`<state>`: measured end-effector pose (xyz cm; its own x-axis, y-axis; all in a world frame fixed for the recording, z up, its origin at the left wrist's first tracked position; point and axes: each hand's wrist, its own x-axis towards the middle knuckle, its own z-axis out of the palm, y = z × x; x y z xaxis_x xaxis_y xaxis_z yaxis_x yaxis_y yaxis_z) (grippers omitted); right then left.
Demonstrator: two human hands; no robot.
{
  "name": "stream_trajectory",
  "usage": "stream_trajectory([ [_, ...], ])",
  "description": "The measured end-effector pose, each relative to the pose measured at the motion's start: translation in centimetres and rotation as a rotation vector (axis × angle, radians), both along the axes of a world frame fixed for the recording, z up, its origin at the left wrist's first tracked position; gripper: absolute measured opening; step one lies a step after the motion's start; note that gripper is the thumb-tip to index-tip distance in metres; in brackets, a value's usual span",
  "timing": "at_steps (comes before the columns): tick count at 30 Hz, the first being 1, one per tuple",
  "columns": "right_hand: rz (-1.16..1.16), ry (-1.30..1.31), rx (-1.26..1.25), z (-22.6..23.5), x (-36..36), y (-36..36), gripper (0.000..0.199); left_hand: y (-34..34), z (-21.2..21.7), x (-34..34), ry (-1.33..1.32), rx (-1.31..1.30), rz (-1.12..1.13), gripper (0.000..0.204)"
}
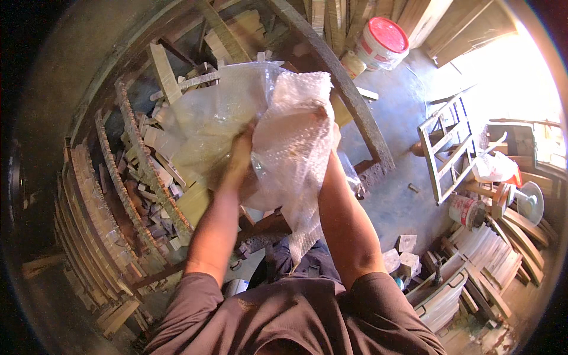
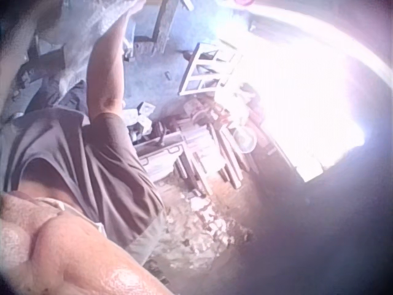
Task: The person glues wooden slats together on a frame, secures them with cross-braces and clamps, and then moves a large wooden panel assembly to a storage area.
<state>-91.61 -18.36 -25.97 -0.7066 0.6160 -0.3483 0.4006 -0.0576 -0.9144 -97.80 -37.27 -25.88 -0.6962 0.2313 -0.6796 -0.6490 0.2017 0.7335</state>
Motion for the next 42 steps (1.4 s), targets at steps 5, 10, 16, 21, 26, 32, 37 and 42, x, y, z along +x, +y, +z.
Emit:
stream_trajectory([
  [5,0.069,-0.095,0.201,-0.7,0.2,0.0,0.036,-1.5,2.5,-7.4,0.206,-0.040,-0.336,0.051],
  [10,-0.010,-0.043,-0.121,-0.4,0.3,-0.2,0.034,4.9,1.7,-8.9,0.873,-0.095,-0.786,0.051],
  [16,-0.211,0.121,-0.153,2.6,4.8,2.1,0.036,6.5,1.7,-8.6,0.730,-0.277,-0.934,0.042],
  [21,0.371,-0.372,0.229,3.7,8.4,-3.6,0.061,6.3,1.2,-6.3,0.488,0.024,-0.688,0.051],
  [26,-0.016,-0.371,0.248,4.1,4.9,-5.9,0.057,6.1,-1.0,-8.4,0.012,0.130,-0.511,0.064],
  [32,0.032,-0.188,0.434,5.8,10.2,-4.7,0.052,3.2,6.9,-2.7,0.893,-0.124,-0.016,0.038],
  [37,-0.102,0.121,0.518,9.8,18.3,-5.6,0.038,0.2,12.2,14.3,1.166,0.178,-0.515,0.029],
  [42,0.030,0.152,0.405,10.5,25.1,-6.6,0.038,2.6,-0.4,11.3,0.905,-0.321,-0.807,0.038],
])
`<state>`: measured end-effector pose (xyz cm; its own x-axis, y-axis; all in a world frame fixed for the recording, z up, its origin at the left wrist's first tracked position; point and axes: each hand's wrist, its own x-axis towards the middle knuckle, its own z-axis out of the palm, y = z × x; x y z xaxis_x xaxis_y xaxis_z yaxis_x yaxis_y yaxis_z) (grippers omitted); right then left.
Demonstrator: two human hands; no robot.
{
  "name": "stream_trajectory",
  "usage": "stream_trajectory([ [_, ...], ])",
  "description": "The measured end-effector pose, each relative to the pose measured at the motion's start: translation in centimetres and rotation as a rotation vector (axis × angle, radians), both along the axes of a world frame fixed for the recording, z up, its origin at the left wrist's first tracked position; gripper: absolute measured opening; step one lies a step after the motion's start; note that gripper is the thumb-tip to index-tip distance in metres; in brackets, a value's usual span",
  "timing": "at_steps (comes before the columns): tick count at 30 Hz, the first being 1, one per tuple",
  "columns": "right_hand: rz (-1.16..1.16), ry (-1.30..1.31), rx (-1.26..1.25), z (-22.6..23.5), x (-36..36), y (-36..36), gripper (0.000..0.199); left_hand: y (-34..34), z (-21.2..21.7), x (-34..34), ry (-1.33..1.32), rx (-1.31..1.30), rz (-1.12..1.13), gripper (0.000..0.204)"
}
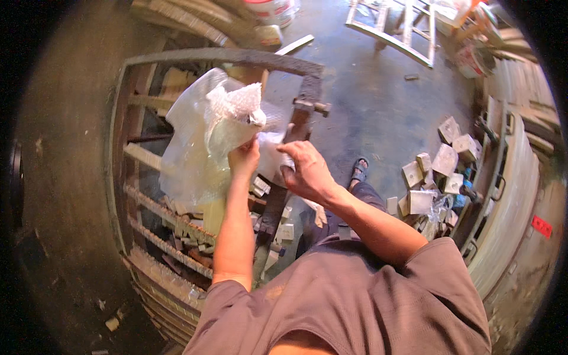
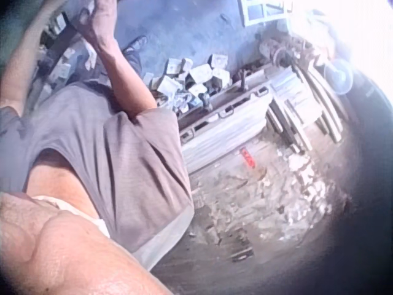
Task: The person glues wooden slats together on a frame, secures them with cross-braces and clamps, and then moves a large wooden panel assembly to a storage area.
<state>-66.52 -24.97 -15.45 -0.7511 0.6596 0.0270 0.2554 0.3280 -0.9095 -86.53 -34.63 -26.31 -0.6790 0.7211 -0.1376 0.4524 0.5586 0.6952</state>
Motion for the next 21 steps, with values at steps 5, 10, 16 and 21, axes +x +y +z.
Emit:
stream_trajectory([
  [5,0.022,-0.104,-0.045,0.0,9.6,0.2,0.040,0.0,0.1,-1.0,0.035,0.238,0.134,0.018],
  [10,-0.079,-0.310,-0.214,0.8,20.8,1.9,0.041,-1.2,1.2,-5.5,-0.619,0.106,0.534,0.031],
  [16,-0.349,-0.452,-0.243,-0.3,35.7,1.2,0.039,0.9,-0.6,-7.4,-0.635,0.066,0.536,0.034],
  [21,-0.584,-0.506,-0.270,-2.0,46.1,-1.3,0.038,1.3,0.3,-4.4,0.097,0.075,0.350,0.061],
])
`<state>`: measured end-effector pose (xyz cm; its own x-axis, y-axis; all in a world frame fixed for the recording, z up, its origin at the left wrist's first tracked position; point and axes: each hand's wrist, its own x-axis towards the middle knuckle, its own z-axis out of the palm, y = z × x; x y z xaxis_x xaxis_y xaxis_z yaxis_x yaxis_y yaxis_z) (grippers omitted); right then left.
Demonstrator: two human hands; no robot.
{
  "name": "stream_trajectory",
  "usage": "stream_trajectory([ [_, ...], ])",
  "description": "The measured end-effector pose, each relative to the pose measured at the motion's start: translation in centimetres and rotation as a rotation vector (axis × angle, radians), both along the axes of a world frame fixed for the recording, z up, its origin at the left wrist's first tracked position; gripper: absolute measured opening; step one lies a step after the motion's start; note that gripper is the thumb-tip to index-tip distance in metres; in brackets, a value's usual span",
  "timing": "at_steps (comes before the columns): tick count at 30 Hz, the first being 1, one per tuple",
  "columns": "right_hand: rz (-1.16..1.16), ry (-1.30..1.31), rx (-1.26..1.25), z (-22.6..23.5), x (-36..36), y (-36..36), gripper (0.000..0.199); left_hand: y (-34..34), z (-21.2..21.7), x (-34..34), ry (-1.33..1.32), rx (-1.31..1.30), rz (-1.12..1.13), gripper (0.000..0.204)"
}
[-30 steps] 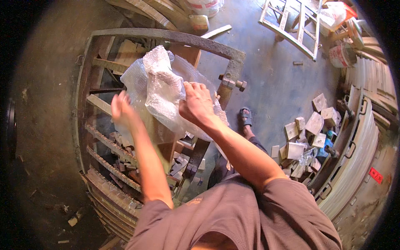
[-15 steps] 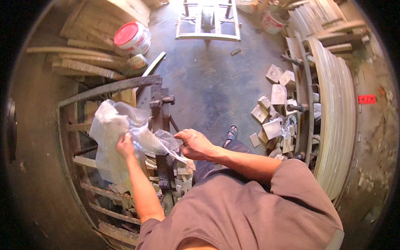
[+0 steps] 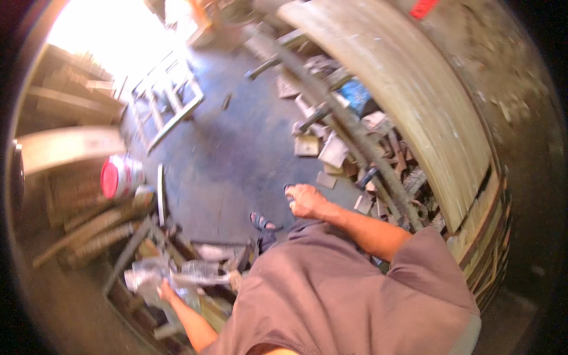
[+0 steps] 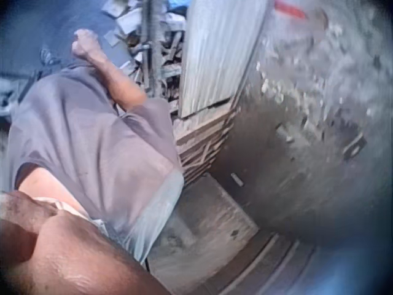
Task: The person glues wooden slats together on a frame, secures them with cross-braces and clamps, and then moves a large wooden panel assembly to a storage area.
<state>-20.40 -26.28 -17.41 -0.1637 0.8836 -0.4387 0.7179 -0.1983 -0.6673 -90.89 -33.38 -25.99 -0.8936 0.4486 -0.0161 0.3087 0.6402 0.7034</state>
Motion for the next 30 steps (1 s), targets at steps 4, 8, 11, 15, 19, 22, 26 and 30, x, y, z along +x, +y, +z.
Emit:
stream_trajectory([
  [4,-0.114,-0.165,-0.064,1.2,3.9,-2.7,0.043,3.9,5.9,15.1,0.577,-0.239,-0.414,0.056],
  [8,-0.158,-0.261,0.042,0.9,5.5,-5.0,0.043,3.8,4.1,17.8,0.620,-0.408,-0.784,0.051],
  [11,-0.211,-0.303,-0.011,1.1,5.8,-6.4,0.045,4.8,4.6,18.4,0.679,-0.425,-0.755,0.055],
  [15,-0.187,-0.362,-0.167,2.8,4.1,-6.1,0.043,7.2,6.5,19.6,0.585,-0.284,-0.953,0.059],
  [19,-0.071,-0.277,-0.086,2.6,2.4,-3.8,0.047,9.7,6.3,19.6,0.504,-0.124,-1.033,0.054],
  [22,-0.127,-0.247,-0.030,4.7,0.8,-0.3,0.048,10.8,8.5,19.7,0.419,-0.121,-1.004,0.048],
  [26,-0.037,-0.328,-0.033,5.6,-2.0,4.8,0.045,10.8,8.3,17.8,0.284,-0.027,-0.909,0.019],
  [30,0.069,-0.343,-0.013,5.2,-3.5,10.0,0.044,14.2,8.4,19.8,0.145,0.167,-0.748,0.015],
])
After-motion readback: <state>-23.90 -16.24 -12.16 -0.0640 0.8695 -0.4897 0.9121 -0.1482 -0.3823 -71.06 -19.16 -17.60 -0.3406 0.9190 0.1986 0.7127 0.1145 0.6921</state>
